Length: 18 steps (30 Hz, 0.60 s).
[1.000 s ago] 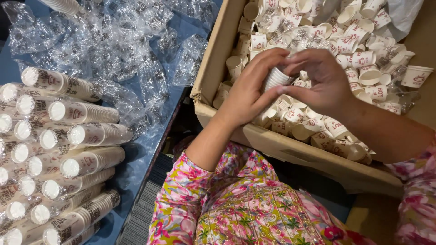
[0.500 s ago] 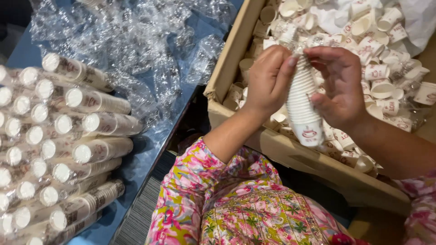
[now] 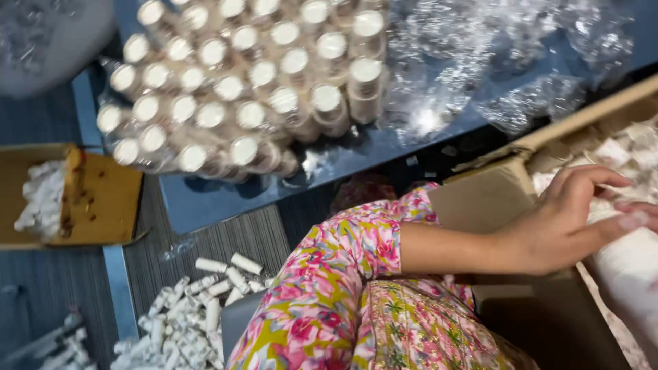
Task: The recorder is stacking paper cups from a large box onto a table, organizing them into neat columns.
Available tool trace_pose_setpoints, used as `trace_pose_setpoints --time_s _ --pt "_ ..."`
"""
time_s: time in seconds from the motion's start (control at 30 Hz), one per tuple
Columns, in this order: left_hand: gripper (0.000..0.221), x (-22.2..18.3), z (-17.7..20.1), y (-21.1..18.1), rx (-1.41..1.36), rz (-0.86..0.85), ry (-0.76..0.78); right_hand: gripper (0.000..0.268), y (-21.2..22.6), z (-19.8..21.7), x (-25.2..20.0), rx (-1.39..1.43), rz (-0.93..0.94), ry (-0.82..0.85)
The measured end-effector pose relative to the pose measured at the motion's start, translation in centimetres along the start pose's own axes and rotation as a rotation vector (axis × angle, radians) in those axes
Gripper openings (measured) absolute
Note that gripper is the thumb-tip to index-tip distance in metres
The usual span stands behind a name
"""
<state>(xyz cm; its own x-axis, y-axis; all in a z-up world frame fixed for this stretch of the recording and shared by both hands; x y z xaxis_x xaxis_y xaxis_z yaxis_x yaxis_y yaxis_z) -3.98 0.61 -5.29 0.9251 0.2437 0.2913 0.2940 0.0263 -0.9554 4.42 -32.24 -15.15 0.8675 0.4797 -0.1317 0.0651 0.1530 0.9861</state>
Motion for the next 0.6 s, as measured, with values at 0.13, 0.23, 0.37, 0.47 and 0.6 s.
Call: trace_pose_setpoints --time_s 0.13,0.23,0.37,0.47,0.6 --pt "0.070 -2.1 10.0 -6.7 0.266 -0.470 0.002 0.056 -9.0 -0.2 7.2 0.191 -0.403 0.167" --pt "0.080 -5.1 16.7 -9.0 0.300 -0.557 0.034 0.072 3.8 -12.8 13.0 -0.153 -0.042 0.402" --pt "0.071 -10.4 23.4 -6.8 0.485 -0.386 -0.007 0.095 19.3 -35.6 5.6 -0.575 0.456 0.641" --pt "0.066 -15.1 29.7 -7.2 0.484 -0.353 -0.157 0.096 19.1 -39.7 6.3 -0.710 0.536 0.744" --pt "0.071 -21.4 39.0 -7.9 0.471 -0.442 -0.381 0.084 16.0 -38.8 9.1 -0.743 0.542 0.745"
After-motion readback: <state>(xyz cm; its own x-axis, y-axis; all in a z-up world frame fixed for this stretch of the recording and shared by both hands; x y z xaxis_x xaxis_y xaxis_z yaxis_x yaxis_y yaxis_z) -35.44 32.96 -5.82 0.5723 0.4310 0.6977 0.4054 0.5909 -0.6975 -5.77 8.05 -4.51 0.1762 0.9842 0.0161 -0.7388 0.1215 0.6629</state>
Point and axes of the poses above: each hand's wrist, its own x-axis towards the middle knuckle, its own z-axis out of the back of the hand, y = z × x, the point moved 4 cm from there along x, towards the middle knuckle, and after that the axes turned 7 degrees about x, right-handed, at the moved point
